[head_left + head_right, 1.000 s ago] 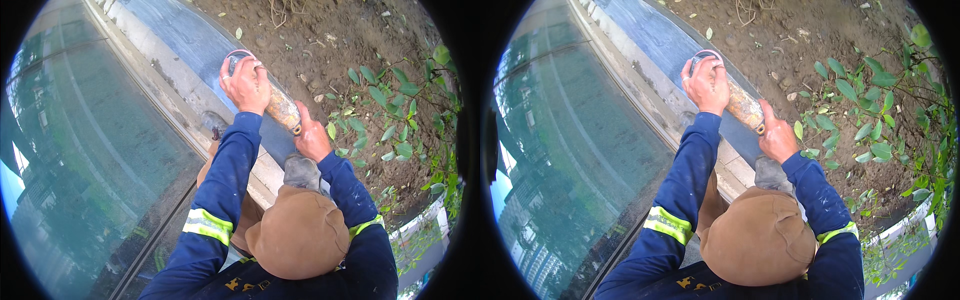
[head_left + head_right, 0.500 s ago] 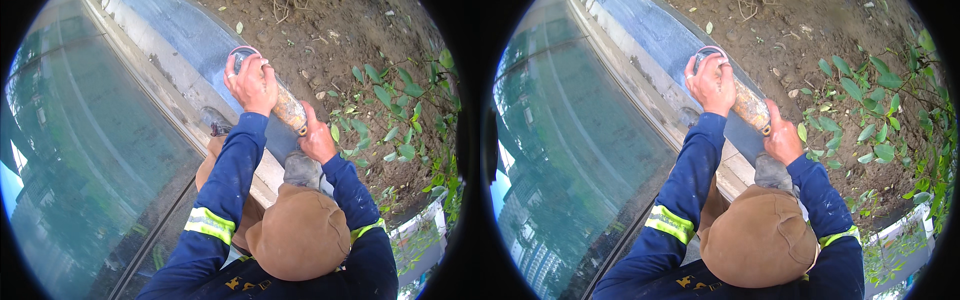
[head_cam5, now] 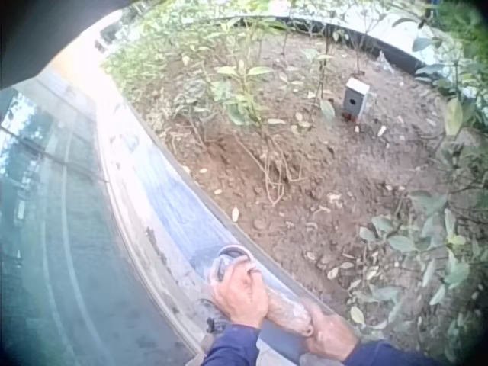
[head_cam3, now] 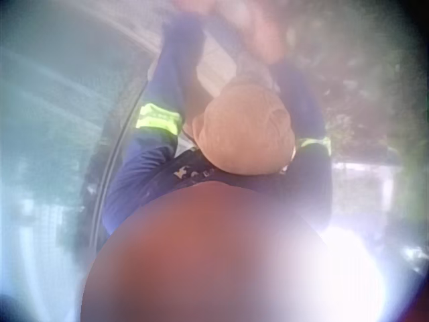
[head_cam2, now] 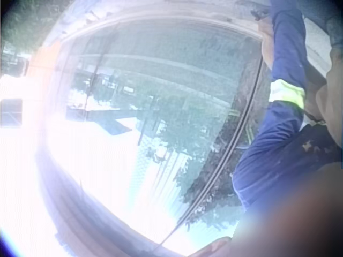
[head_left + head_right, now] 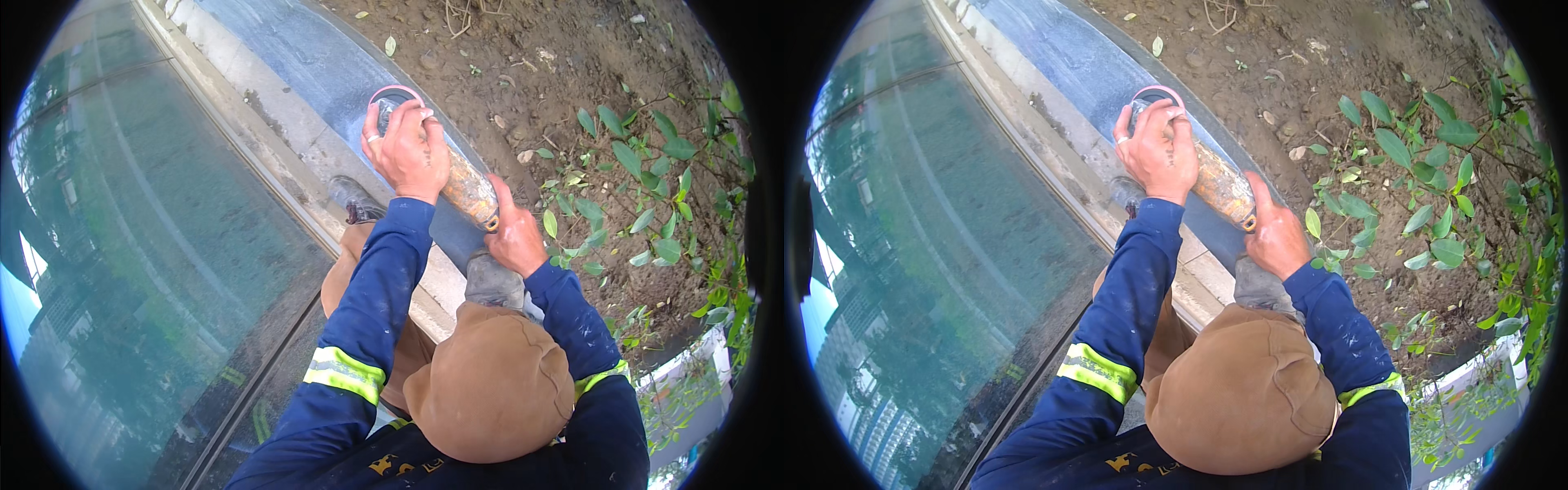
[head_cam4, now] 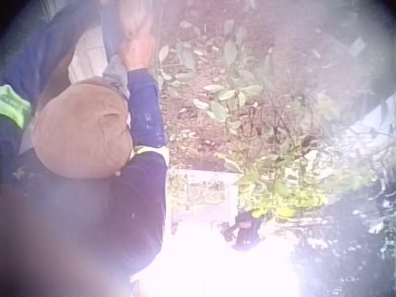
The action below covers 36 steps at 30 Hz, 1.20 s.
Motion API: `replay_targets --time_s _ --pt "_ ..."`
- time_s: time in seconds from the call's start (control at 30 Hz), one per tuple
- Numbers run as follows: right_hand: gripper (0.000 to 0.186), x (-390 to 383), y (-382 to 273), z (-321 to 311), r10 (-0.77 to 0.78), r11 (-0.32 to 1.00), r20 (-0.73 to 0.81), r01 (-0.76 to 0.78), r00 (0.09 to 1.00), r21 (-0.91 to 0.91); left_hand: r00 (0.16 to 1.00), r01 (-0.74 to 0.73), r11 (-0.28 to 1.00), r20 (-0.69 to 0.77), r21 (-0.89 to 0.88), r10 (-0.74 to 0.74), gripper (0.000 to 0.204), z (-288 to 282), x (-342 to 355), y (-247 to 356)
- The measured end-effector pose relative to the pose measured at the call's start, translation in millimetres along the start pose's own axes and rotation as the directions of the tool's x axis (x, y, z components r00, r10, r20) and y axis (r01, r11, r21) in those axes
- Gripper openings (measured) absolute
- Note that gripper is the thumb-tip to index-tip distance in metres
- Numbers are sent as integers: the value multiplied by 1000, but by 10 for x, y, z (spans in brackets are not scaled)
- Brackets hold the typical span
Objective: The person uses an angle grinder with a sanding disc to grind a concrete curb edge. They hold the tool with both hands and move it along the curb surface, then briefly touch their face before resuming grinding.
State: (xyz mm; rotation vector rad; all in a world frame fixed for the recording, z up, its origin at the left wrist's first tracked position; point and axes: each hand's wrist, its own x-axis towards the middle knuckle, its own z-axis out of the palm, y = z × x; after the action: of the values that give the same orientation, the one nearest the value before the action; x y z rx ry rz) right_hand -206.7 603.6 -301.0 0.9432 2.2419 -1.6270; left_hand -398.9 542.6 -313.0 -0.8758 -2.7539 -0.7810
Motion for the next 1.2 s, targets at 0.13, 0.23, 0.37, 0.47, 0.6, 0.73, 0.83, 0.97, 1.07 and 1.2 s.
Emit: replay_targets --time_s 0.13,0.23,0.37,0.47,0.6,0.73,0.83,0.97,1.07,1.2 --pt "90 15 66 -31 -12 1000 -44 13 999 7 1000 -20 1000 9 -15 20 7 80 74 70" --pt "91 48 8 -20 6 1000 -6 -6 1000 6 1000 -15 1000 7 -25 15 7 66 70 -36" --pt "91 -19 -18 64 14 999 45 -12 999 -46 987 104 994 124 -21 -100 10 -72 -91 -178" --pt "91 -118 -3 88 16 999 47 -13 999 -48 987 18 999 162 37 -24 11 -169 -159 -166" --pt "89 -128 13 29 -9 999 -16 9 1000 -32 970 -164 977 158 -140 185 11 -148 -19 -190" --pt "86 -12 22 70 -14 1000 -59 12 998 -22 956 -227 960 151 -167 252 9 -78 154 -262" --pt "86 118 -88 105 -6 1000 -31 5 999 -31 962 -220 963 129 -153 240 9 -76 222 -402" --pt "87 146 -163 135 24 998 74 -20 997 -51 970 -179 977 145 -116 195 8 -166 184 -538" --pt "90 57 -87 134 -5 999 74 8 997 -50 974 -149 983 155 -104 164 8 -221 67 -478" --pt "89 28 -21 76 -18 999 17 18 1000 -44 978 -158 976 111 -149 176 7 -128 76 -353"
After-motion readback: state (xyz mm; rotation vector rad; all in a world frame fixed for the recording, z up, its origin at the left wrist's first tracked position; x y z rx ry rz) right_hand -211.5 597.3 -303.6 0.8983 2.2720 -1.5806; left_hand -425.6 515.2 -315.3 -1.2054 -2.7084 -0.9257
